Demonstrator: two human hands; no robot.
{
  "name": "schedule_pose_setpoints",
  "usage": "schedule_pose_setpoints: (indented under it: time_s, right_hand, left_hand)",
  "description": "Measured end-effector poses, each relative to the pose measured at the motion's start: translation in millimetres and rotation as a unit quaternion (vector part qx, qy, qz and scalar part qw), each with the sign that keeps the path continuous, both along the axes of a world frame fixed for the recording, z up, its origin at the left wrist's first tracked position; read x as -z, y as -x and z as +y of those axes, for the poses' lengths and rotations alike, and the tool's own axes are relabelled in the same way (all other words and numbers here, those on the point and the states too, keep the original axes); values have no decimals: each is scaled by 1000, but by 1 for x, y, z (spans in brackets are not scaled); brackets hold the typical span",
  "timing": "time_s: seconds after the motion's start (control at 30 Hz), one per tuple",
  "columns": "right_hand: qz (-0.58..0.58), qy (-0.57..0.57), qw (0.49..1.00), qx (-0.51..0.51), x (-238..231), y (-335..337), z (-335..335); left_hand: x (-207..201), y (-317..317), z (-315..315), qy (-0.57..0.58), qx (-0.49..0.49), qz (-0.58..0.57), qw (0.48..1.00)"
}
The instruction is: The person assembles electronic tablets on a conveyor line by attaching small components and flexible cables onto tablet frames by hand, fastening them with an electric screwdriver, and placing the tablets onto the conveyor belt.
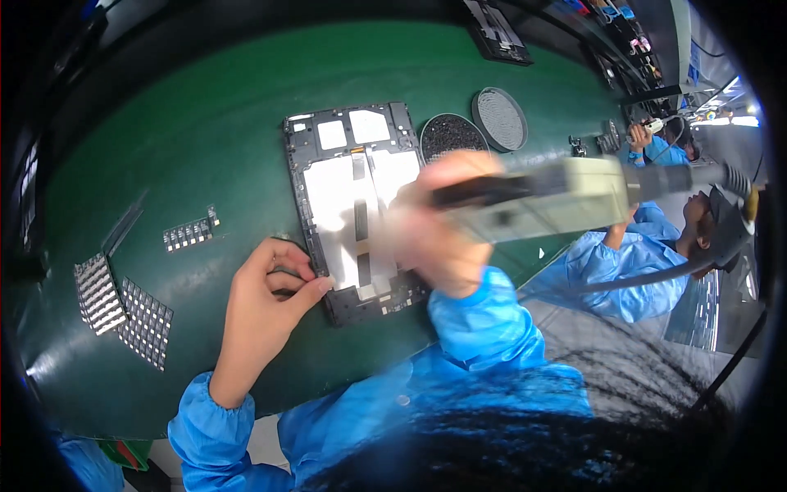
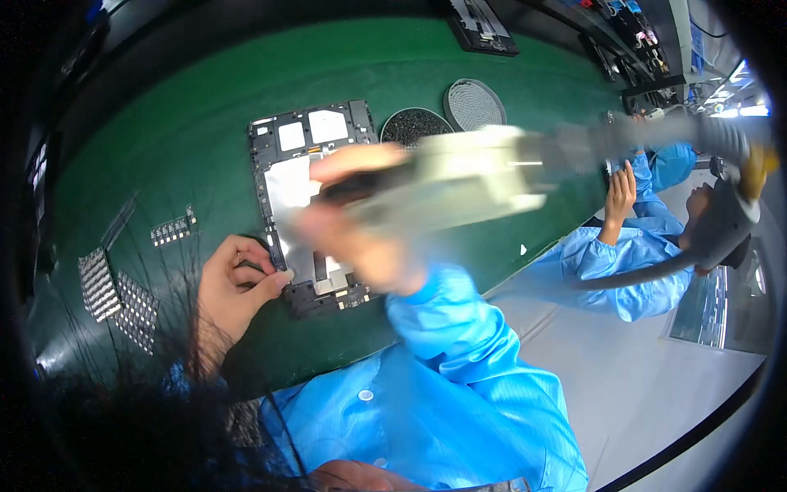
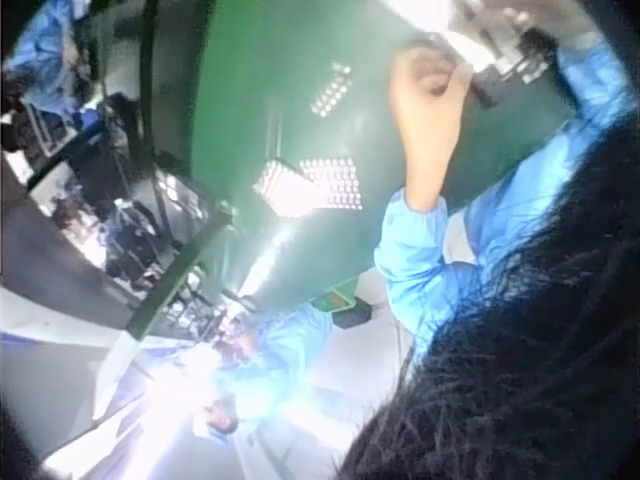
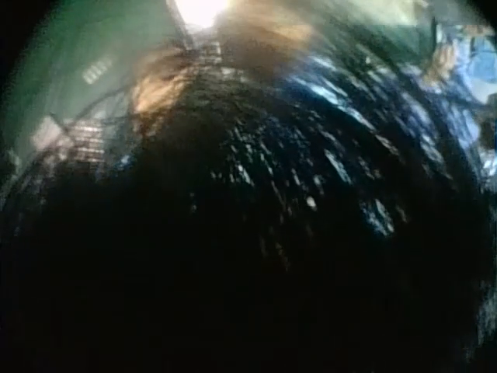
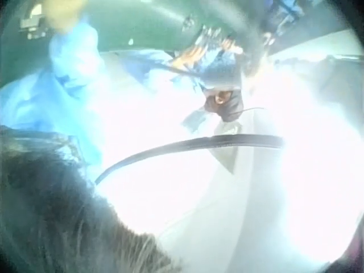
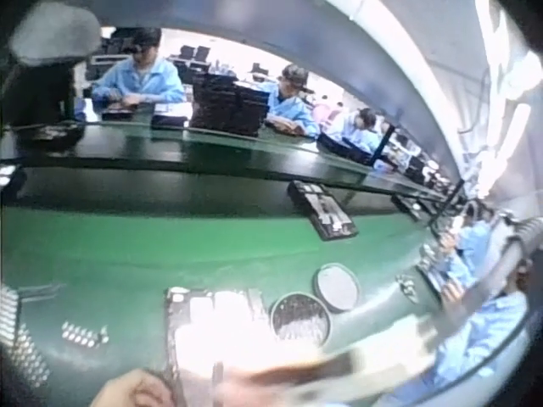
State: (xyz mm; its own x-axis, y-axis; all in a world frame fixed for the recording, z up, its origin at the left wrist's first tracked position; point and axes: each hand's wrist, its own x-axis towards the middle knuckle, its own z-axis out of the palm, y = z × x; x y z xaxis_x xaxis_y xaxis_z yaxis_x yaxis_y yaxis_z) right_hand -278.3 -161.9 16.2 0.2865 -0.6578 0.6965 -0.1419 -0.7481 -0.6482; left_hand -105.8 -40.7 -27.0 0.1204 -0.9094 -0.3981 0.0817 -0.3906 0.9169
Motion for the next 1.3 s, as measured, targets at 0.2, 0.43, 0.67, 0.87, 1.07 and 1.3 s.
schedule_pose_setpoints:
  time_s: [0.2, 0.43, 0.67, 0.87, 1.07, 1.3]
  right_hand:
    - [-332, -237, 911, -59, 15, 75, -65]
    - [-259, -245, 934, -8, 35, 74, -76]
    - [-251, -253, 934, -1, 39, 78, -80]
    - [-253, -255, 933, 6, 38, 76, -80]
    - [-281, -258, 924, -21, 38, 77, -78]
    - [-245, -278, 928, -38, 42, 78, -78]
  left_hand:
    - [-4, 4, -5, -19, -8, 21, 1000]
    - [-9, 6, -7, -52, -6, 2, 999]
    - [-8, 7, -7, -64, -11, 5, 998]
    - [-5, 6, -5, -54, -20, 31, 998]
    - [-7, 6, -5, -58, -12, 9, 998]
    - [-7, 0, -3, -40, -1, 20, 999]
